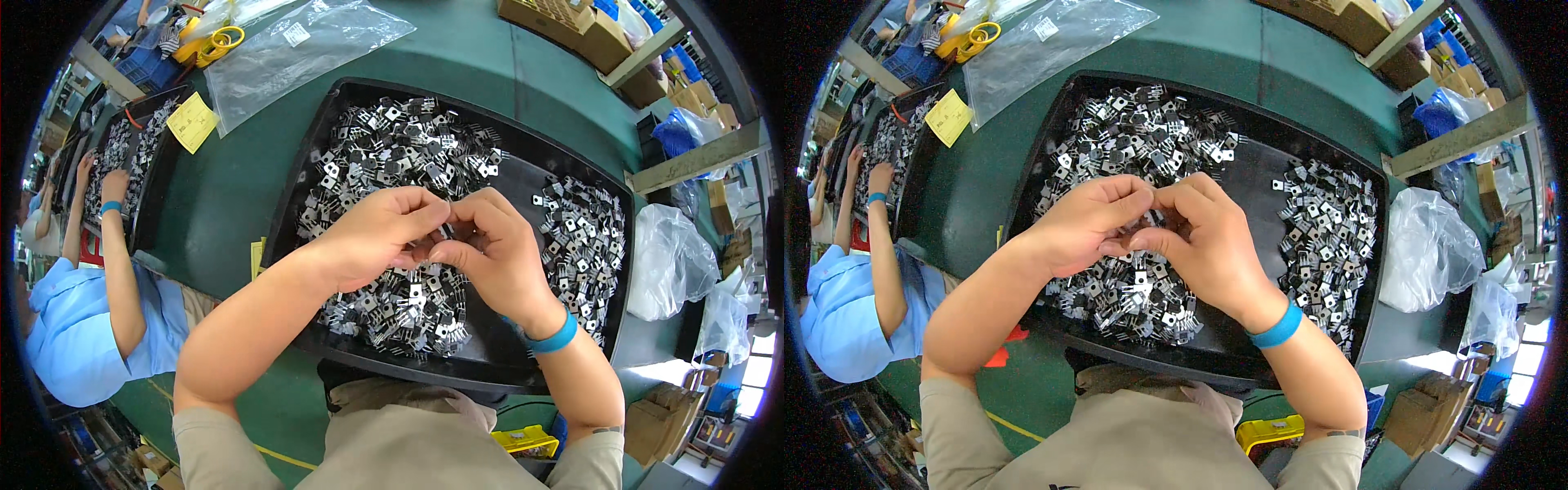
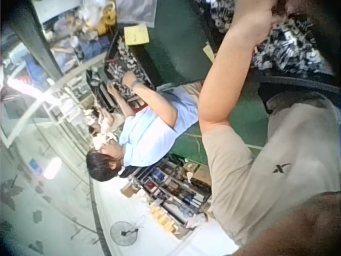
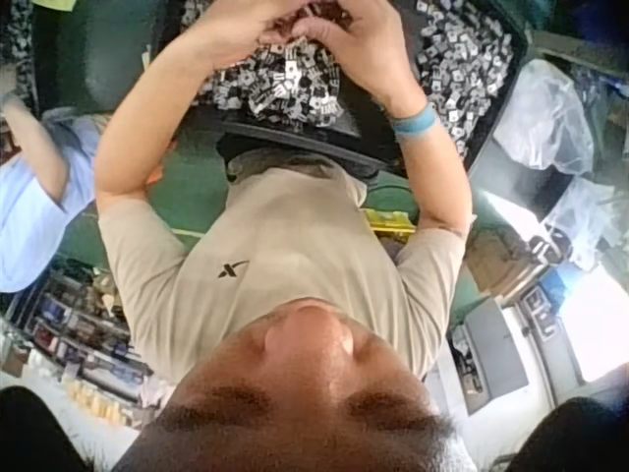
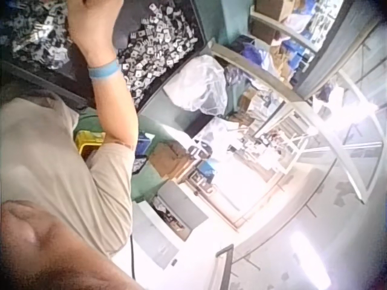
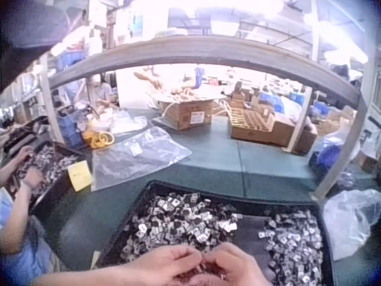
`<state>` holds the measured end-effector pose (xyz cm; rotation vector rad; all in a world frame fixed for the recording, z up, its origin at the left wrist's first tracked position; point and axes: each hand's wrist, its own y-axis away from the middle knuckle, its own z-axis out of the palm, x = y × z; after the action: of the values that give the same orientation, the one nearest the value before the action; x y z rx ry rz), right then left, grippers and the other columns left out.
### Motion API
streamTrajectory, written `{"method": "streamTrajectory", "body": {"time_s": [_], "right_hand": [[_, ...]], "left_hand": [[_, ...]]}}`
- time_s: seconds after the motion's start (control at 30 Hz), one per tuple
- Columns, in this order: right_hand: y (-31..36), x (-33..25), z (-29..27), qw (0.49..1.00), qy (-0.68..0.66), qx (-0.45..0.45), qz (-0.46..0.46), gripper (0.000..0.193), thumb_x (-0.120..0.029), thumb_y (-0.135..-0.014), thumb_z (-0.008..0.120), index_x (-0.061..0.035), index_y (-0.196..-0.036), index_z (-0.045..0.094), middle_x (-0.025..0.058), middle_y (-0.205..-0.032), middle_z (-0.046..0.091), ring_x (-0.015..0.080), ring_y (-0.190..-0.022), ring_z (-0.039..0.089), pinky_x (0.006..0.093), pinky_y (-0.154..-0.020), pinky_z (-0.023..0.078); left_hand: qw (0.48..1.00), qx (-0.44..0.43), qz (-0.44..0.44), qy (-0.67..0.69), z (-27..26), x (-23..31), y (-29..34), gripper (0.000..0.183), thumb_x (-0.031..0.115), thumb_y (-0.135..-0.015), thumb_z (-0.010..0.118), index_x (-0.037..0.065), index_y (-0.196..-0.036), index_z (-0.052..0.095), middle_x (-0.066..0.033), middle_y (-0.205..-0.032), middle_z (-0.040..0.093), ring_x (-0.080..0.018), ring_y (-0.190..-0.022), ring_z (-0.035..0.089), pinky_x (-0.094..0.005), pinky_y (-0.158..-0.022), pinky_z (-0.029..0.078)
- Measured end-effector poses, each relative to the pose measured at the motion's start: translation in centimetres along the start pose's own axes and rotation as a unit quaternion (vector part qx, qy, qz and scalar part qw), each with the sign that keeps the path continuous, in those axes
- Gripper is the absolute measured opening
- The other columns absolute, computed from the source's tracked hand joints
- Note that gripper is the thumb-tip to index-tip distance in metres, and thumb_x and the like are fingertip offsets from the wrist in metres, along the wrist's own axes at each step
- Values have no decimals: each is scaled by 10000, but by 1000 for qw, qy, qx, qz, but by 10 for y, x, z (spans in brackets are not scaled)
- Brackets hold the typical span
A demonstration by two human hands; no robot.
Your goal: The person repeatedly picks small black electronic components from a tray and attaches small white plastic pieces to them by hand. The person handles the components one at a time, inserting the white pieces into the black parts and placing the assembled units back into the tray.
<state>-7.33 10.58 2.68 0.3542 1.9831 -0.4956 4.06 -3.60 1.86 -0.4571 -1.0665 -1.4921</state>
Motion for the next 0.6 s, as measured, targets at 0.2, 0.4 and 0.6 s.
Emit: {"method": "streamTrajectory", "body": {"time_s": [0.2,0.4,0.6], "right_hand": [[-4,-9,-2,955,-220,-46,195,184,-21,-783,730,-4,-907,596,25,-841,587,86,-684,551,228,-594,467],[-8,1,-15,961,-181,-65,198,123,-47,-843,677,-22,-892,567,2,-738,574,57,-616,538,201,-527,441],[-2,1,-15,966,-127,-12,226,109,-56,-871,646,-29,-923,554,-3,-742,575,49,-614,534,202,-523,435]], "left_hand": [[1000,-15,-15,-1,-5,-9,0,153,148,-956,545,18,-1036,539,-5,-736,530,-48,-581,442,-179,-475,320],[999,-46,9,21,-9,-9,0,163,90,-928,564,8,-1067,543,-12,-735,536,-63,-604,458,-174,-489,322],[998,-5,-2,62,-25,-12,1,156,70,-906,578,3,-1046,560,-31,-770,544,-81,-630,494,-184,-462,330]]}}
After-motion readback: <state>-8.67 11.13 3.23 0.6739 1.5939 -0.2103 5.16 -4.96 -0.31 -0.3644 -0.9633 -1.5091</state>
